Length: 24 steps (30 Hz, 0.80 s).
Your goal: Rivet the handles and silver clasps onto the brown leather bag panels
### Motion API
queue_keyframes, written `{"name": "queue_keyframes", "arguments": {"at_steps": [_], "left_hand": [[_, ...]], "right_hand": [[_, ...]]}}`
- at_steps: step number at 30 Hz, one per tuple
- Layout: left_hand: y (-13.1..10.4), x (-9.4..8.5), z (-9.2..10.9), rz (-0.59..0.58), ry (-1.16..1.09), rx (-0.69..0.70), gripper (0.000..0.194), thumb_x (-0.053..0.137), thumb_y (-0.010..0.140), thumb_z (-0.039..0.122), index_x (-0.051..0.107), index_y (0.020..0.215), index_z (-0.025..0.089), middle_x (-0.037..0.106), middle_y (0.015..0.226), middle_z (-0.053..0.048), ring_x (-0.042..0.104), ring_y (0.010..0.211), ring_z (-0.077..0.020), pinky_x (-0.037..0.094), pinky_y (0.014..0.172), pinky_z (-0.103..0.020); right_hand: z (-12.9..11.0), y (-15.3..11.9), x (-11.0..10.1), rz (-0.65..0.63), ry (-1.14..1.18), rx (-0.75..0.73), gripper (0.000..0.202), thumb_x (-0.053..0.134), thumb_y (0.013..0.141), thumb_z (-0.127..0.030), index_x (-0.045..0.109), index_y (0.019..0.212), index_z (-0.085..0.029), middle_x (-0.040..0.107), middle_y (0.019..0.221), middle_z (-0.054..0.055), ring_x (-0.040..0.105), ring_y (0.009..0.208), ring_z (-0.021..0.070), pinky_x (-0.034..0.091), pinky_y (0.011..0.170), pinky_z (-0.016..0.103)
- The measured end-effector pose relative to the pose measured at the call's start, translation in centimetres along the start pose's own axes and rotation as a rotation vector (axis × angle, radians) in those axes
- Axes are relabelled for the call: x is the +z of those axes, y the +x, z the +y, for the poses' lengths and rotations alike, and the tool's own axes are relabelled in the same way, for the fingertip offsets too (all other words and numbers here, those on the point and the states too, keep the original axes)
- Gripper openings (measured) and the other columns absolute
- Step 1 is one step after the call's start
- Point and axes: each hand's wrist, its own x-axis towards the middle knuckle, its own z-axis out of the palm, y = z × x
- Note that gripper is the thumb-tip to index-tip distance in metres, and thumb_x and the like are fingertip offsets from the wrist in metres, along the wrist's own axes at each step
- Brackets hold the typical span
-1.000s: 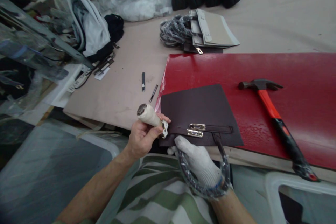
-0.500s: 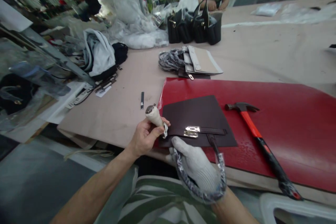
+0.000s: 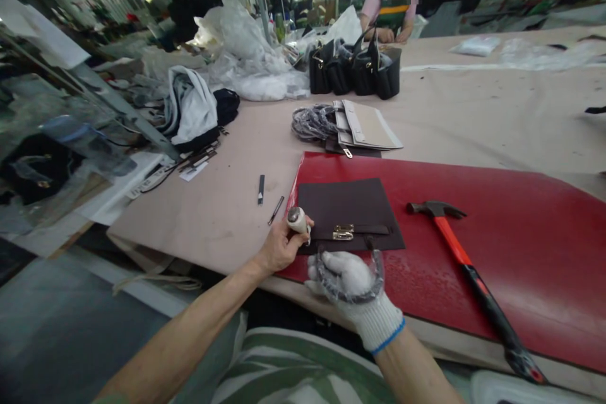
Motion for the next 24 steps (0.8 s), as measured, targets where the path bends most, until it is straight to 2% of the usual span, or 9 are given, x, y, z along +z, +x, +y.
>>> {"name": "queue_keyframes", "arguments": {"at_steps": [6,9,11,13,14,16,18,20,24], "left_hand": [[-0.6,0.3,-0.2,-0.001,0.085,0.105,0.015,0.062,0.088,0.019,0.063,0.102,0.015,0.066,0.088,-0.006,0.060,0.073,-0.0163,0.051,0.072,-0.029],[-0.6,0.3,-0.1,-0.002,0.078,0.114,0.014,0.062,0.088,0.019,0.063,0.101,0.015,0.066,0.089,-0.006,0.060,0.074,-0.0166,0.051,0.072,-0.028],[-0.6,0.4,-0.1,-0.010,0.081,0.115,0.013,0.062,0.089,0.019,0.063,0.100,0.015,0.065,0.088,-0.006,0.060,0.073,-0.0164,0.050,0.071,-0.028],[-0.6,0.4,0.0,-0.022,0.080,0.113,0.011,0.062,0.089,0.019,0.063,0.099,0.016,0.064,0.086,-0.005,0.060,0.071,-0.0160,0.050,0.070,-0.028],[-0.6,0.5,0.0,-0.027,0.076,0.108,0.010,0.061,0.089,0.019,0.063,0.099,0.016,0.064,0.085,-0.004,0.060,0.071,-0.0159,0.050,0.070,-0.029],[-0.6,0.6,0.1,-0.026,0.068,0.089,0.009,0.061,0.089,0.020,0.063,0.097,0.016,0.064,0.085,-0.004,0.060,0.070,-0.0157,0.050,0.069,-0.028],[-0.6,0.6,0.3,-0.017,0.066,0.076,0.009,0.061,0.089,0.020,0.064,0.095,0.016,0.064,0.085,-0.004,0.059,0.070,-0.0157,0.050,0.069,-0.028],[-0.5,0.6,0.5,-0.015,0.073,0.069,0.010,0.062,0.088,0.022,0.064,0.095,0.015,0.065,0.086,-0.005,0.060,0.073,-0.0166,0.050,0.070,-0.029],[-0.4,0.6,0.5,-0.006,0.076,0.076,0.016,0.064,0.086,0.023,0.066,0.100,0.015,0.068,0.090,-0.006,0.063,0.082,-0.0191,0.051,0.077,-0.030]], "right_hand": [[2.1,-4.3,-2.2,0.140,-0.118,-0.067,0.045,0.088,0.064,-0.044,0.071,0.097,-0.018,0.070,0.081,0.004,0.064,0.064,0.0161,0.054,0.057,0.026],[1.1,-7.1,-5.0,0.041,-0.477,0.026,0.047,0.075,0.071,-0.062,0.068,0.079,-0.016,0.063,0.062,0.004,0.056,0.048,0.0139,0.040,0.045,0.023],[-0.9,-8.7,-7.3,0.046,-0.824,0.044,0.055,0.061,0.076,-0.072,0.064,0.072,-0.017,0.061,0.060,0.006,0.053,0.044,0.0155,0.036,0.043,0.026],[-3.8,-9.5,-9.5,0.301,-1.156,-0.062,0.053,0.052,0.079,-0.071,0.067,0.080,-0.019,0.065,0.070,0.010,0.059,0.053,0.0226,0.044,0.049,0.033],[-5.4,-9.5,-10.4,0.500,-1.318,-0.122,0.052,0.049,0.081,-0.066,0.069,0.092,-0.019,0.070,0.084,0.014,0.065,0.067,0.0285,0.051,0.060,0.039],[-8.3,-9.1,-11.8,0.878,-1.607,-0.214,0.062,0.045,0.085,-0.061,0.066,0.121,-0.015,0.067,0.115,0.023,0.066,0.097,0.0398,0.052,0.083,0.050],[-10.5,-8.2,-12.9,1.033,-1.788,-0.206,0.069,0.040,0.091,-0.058,0.057,0.136,-0.009,0.059,0.128,0.030,0.060,0.111,0.0449,0.048,0.093,0.053],[-11.8,-7.3,-13.7,0.990,-1.786,-0.160,0.060,0.041,0.093,-0.052,0.059,0.129,-0.008,0.060,0.120,0.031,0.061,0.105,0.0440,0.048,0.091,0.053],[-12.6,-6.2,-13.7,0.794,-1.155,-0.179,0.026,0.062,0.074,-0.039,0.062,0.094,-0.023,0.065,0.089,0.016,0.063,0.079,0.0338,0.053,0.075,0.049]]}}
